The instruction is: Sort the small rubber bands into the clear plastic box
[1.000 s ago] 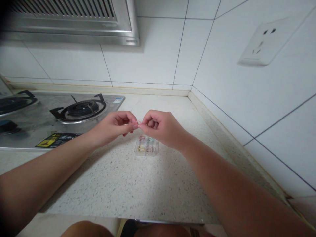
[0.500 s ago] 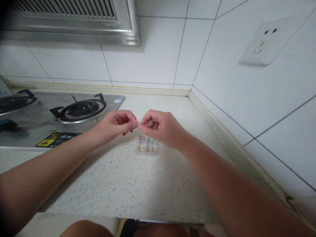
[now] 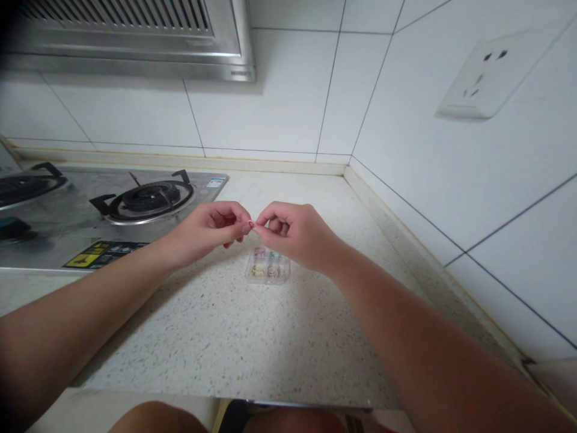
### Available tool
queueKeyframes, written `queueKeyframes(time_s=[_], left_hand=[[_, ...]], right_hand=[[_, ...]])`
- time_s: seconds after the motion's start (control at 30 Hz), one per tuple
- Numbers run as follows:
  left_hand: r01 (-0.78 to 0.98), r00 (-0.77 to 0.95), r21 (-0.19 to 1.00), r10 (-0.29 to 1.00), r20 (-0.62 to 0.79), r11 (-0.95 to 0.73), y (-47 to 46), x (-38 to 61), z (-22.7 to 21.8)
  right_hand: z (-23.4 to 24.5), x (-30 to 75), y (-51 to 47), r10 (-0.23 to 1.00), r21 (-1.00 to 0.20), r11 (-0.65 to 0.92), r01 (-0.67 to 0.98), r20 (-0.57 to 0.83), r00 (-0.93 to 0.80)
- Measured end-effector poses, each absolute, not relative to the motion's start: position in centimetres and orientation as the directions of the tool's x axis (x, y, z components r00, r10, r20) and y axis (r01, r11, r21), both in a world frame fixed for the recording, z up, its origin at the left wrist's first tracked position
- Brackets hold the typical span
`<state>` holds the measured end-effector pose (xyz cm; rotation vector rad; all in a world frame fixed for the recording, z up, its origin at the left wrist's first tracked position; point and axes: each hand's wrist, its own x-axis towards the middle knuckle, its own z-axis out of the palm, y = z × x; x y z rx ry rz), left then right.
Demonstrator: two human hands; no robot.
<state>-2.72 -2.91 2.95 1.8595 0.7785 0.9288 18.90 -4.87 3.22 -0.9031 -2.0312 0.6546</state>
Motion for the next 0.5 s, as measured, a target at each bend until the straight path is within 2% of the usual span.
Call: queueKeyframes(time_s=[0.5], left_hand=[[0.115, 0.519, 0.901, 0.798, 0.305, -0.419, -3.0, -2.61, 3.09]], right_hand=[[3.14, 18.98, -4.81, 0.767, -0.694, 0.629, 0.349, 0.482, -0.424]])
